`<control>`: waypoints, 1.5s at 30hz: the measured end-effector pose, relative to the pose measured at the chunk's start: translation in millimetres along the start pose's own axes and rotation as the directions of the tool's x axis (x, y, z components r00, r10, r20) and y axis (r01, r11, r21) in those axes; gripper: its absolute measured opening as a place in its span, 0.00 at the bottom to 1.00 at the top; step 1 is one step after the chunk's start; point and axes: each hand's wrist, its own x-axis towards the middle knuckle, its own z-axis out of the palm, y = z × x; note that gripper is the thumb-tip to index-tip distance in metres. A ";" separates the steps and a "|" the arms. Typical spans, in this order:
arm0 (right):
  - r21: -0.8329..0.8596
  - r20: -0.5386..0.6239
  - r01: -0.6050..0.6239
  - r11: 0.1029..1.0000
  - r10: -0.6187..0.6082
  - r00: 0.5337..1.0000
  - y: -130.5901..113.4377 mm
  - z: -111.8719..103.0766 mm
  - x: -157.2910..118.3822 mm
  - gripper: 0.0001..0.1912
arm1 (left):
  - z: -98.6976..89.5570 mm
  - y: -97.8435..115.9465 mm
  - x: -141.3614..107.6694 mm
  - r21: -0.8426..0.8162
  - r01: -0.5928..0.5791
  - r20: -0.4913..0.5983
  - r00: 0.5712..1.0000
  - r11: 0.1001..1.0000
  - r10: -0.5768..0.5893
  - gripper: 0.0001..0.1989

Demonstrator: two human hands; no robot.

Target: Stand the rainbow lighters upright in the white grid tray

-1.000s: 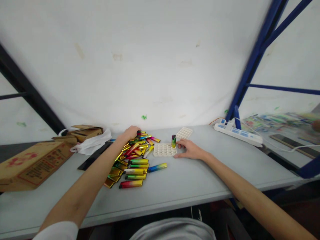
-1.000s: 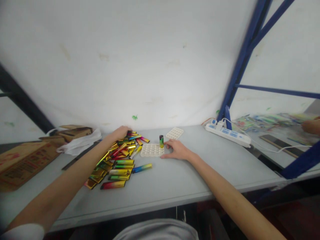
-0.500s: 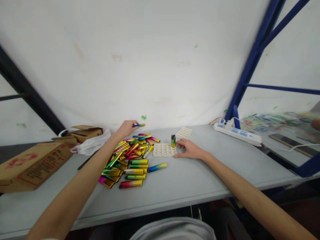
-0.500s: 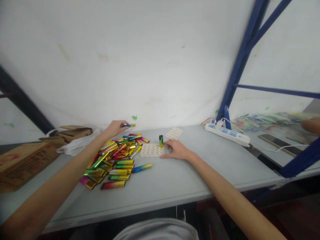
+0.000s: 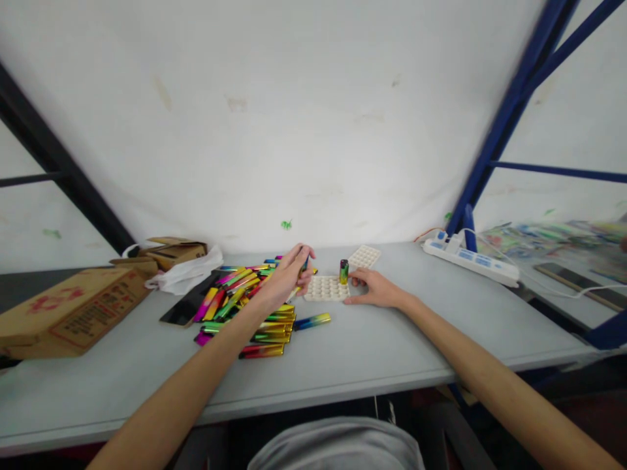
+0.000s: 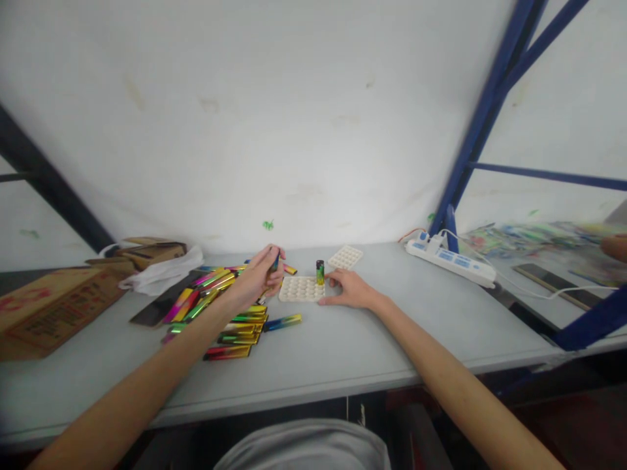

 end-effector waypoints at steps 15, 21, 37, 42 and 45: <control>-0.009 0.021 -0.009 1.000 0.009 1.000 -2.6 -3.6 -1.5 0.32 | 5.9 -19.5 -13.8 -0.095 0.146 -0.065 0.986 0.985 -0.153 0.20; -0.001 0.021 0.006 1.000 -0.006 1.000 -3.5 -4.3 -0.9 0.31 | 4.4 -18.7 -13.2 -0.129 0.121 -0.038 0.991 0.984 -0.127 0.22; -0.026 0.011 0.011 1.000 -0.011 1.000 -4.2 -2.9 0.2 0.31 | 14.6 -20.0 37.8 0.645 -0.355 0.235 0.935 0.677 0.266 0.14; -0.013 0.004 0.016 1.000 -0.016 1.000 -2.8 -2.6 0.7 0.30 | 14.6 -31.3 45.1 0.756 -0.421 0.319 0.906 0.502 0.279 0.11; -0.008 0.007 0.008 1.000 -0.008 1.000 -2.0 -2.0 0.7 0.30 | 14.8 -34.7 48.1 0.799 -0.443 0.363 0.895 0.408 0.260 0.09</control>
